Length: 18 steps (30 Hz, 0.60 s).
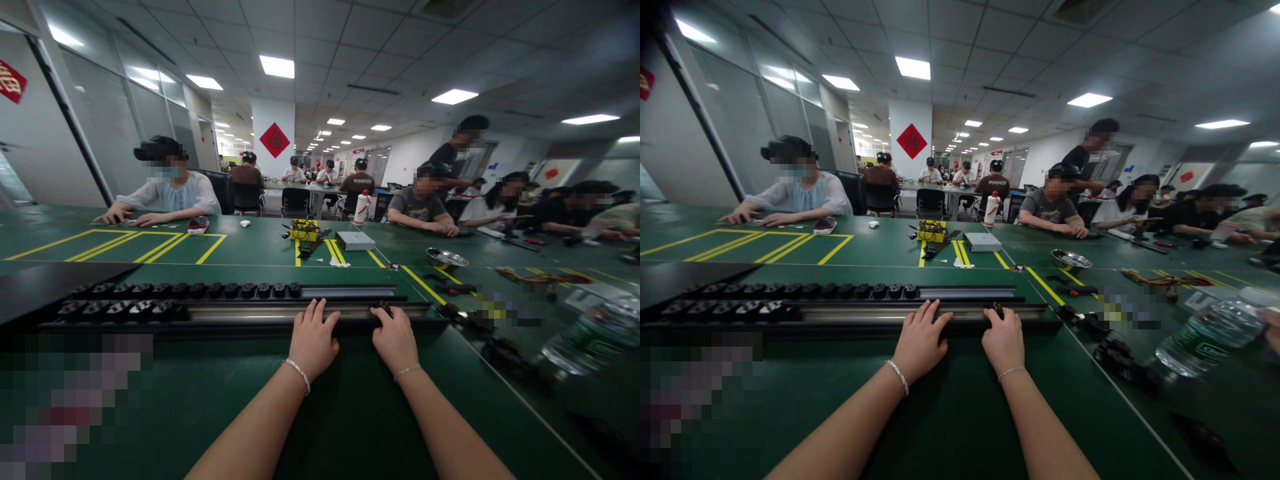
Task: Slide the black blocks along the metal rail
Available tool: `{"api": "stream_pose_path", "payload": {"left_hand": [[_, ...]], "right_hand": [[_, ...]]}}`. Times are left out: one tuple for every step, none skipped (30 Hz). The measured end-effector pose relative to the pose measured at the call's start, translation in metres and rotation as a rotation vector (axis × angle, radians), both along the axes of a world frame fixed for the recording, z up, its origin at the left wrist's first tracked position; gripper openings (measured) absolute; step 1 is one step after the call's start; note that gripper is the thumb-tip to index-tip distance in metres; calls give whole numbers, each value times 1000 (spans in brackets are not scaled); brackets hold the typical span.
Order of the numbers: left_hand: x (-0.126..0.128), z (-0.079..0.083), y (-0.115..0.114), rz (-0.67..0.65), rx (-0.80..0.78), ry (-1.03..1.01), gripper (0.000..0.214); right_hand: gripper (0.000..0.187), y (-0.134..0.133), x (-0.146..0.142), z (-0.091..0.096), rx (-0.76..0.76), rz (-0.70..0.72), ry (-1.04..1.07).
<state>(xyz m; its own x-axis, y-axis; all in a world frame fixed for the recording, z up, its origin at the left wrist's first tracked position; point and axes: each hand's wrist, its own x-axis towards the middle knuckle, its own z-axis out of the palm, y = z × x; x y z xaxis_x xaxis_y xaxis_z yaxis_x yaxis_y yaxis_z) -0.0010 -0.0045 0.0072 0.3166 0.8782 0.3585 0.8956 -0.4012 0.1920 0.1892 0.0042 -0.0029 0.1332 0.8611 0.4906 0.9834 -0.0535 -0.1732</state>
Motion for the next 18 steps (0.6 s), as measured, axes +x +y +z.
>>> {"api": "stream_pose_path", "payload": {"left_hand": [[0, 0, 0, 1, -3, 1, 54], [0, 0, 0, 3, -6, 1, 54], [0, 0, 0, 5, -7, 0, 54], [0, 0, 0, 6, -5, -2, 54], [0, 0, 0, 6, -3, -5, 54], [0, 0, 0, 5, -1, -6, 53], [0, 0, 0, 4, -3, -6, 53], [0, 1, 0, 3, -7, -3, 53], [0, 1, -1, 3, -12, -1, 54], [0, 2, -1, 4, -17, 1, 54], [0, 2, -1, 6, -20, 2, 54], [0, 3, -1, 8, -22, 3, 54], [0, 3, -1, 8, -24, 3, 54], [0, 3, -1, 8, -24, 3, 54], [0, 2, -1, 8, -23, 2, 54], [0, 2, -1, 7, -20, 1, 54], [0, 2, -1, 4, -15, -1, 54], [0, 1, -1, 2, -10, -2, 54]], "right_hand": [[43, 0, 0, 0, 0, 0, 0], [43, 0, 0, 0, 1, 2, -1], [43, 0, 0, 0, 3, 4, -2], [43, 0, 0, 0, 4, 5, -2], [44, 0, 0, 0, 5, 7, -1], [44, 0, 1, 0, 5, 6, 2], [44, 1, 1, -1, 4, 3, 5], [44, 1, 1, -1, 4, 1, 8], [44, 1, 2, -1, 3, -1, 11], [43, 1, 2, -1, 3, -2, 13], [43, 1, 2, -1, 3, -2, 13], [43, 1, 2, -1, 3, -1, 12], [43, 1, 2, -1, 3, -2, 12], [43, 0, 2, 0, 3, -3, 11], [43, 0, 1, 0, 0, -4, 11], [43, -1, 1, 1, -2, -5, 11], [42, -1, 1, 1, -4, -7, 12], [42, -1, 0, 2, -7, -7, 12]]}}
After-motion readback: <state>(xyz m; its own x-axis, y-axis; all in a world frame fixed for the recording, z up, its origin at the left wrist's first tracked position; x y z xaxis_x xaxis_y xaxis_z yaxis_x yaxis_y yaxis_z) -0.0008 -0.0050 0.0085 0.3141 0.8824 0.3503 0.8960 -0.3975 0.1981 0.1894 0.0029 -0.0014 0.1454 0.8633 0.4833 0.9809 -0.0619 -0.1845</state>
